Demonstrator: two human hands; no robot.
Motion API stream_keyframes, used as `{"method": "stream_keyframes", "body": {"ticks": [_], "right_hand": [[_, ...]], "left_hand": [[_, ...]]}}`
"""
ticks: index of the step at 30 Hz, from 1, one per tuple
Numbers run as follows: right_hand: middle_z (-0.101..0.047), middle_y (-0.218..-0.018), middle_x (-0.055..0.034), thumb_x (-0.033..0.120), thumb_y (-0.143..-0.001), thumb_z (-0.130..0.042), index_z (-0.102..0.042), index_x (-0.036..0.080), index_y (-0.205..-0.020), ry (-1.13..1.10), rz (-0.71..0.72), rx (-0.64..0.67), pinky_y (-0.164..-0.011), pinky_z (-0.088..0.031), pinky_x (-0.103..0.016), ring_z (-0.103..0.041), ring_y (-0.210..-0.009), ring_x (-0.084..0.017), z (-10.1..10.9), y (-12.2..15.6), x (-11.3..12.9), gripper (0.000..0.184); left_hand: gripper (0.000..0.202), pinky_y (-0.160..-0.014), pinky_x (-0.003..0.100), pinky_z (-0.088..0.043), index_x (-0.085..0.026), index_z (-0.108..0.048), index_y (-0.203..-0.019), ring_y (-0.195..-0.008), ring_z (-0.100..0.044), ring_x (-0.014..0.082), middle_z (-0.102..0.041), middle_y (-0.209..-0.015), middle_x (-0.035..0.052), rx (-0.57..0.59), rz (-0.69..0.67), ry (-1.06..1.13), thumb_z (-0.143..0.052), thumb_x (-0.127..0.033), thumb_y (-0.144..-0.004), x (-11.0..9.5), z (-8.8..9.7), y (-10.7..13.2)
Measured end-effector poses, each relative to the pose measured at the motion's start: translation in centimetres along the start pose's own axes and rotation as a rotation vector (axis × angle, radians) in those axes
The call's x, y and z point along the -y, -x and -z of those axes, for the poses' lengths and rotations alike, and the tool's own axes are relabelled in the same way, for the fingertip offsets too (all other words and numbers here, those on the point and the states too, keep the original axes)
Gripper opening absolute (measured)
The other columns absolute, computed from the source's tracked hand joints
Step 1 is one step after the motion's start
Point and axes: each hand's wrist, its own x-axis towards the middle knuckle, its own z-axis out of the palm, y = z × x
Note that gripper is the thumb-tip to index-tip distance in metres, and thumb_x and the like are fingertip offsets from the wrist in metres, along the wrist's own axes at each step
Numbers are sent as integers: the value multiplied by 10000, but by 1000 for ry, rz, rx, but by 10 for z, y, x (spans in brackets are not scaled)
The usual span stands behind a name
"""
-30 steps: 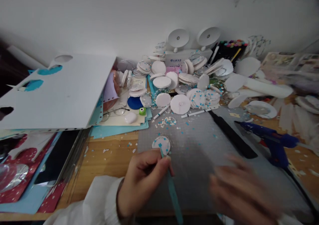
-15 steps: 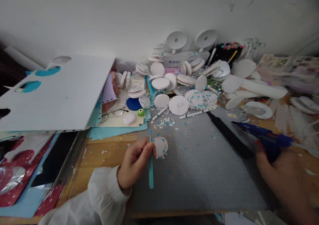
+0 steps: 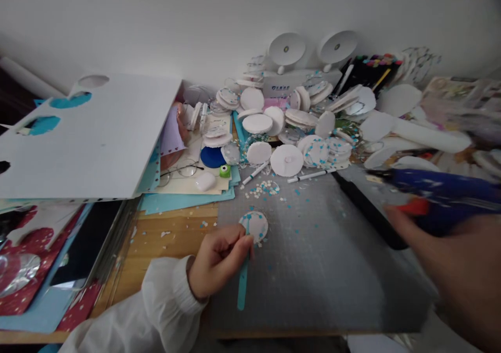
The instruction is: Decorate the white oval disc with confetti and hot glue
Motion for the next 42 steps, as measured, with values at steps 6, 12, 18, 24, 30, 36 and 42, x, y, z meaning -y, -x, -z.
{"method": "stream_keyframes", "body": {"ticks": [6,12,18,24,30,36,42], "right_hand": [[-571,-461,15,333,-598,-657,-512,227,-578,-267,295,291,-365,-403,-244,-508,-373,-132,-53,40,40,180],[-504,-383,47,235,-637,-580,-469,240,-511,-239,585,341,-325,-367,-219,-458,-316,-112,-65,55,25,169],[-487,-383,52,234,-641,-578,-464,232,-517,-197,587,277,-305,-338,-213,-421,-301,-96,-67,52,26,168],[-478,-391,44,252,-649,-569,-478,235,-540,-168,621,302,-335,-366,-228,-449,-326,-114,-68,54,21,143],[-505,-421,40,244,-659,-577,-513,235,-577,-173,628,335,-357,-383,-236,-477,-354,-124,-68,54,19,105],[-478,-414,27,275,-648,-590,-479,242,-536,-149,577,327,-382,-390,-252,-538,-441,-165,-69,57,13,161],[-494,-407,35,261,-668,-563,-510,242,-556,-161,564,382,-362,-384,-244,-494,-380,-140,-67,55,17,125]], "left_hand": [[451,-450,210,-262,-147,-500,-599,-468,-351,80,-360,-505,-31,125,38,-6,-353,-408,-936,3,-2,6],[446,-431,213,-253,-150,-496,-596,-453,-345,78,-375,-497,-25,200,50,20,-349,-394,-940,1,0,6],[450,-415,204,-253,-147,-505,-596,-441,-344,75,-371,-489,-28,203,61,31,-352,-394,-939,3,2,7],[413,-405,197,-261,-152,-498,-595,-437,-352,73,-382,-484,-27,212,38,17,-376,-351,-936,5,3,7],[399,-392,195,-250,-155,-490,-584,-426,-339,68,-361,-473,-35,208,23,7,-391,-333,-927,7,2,8],[390,-392,197,-251,-158,-482,-584,-428,-335,68,-361,-480,-37,223,42,14,-401,-332,-923,5,1,7],[413,-392,200,-251,-160,-462,-573,-428,-323,67,-350,-480,-40,214,50,34,-384,-364,-924,4,-1,5]]}}
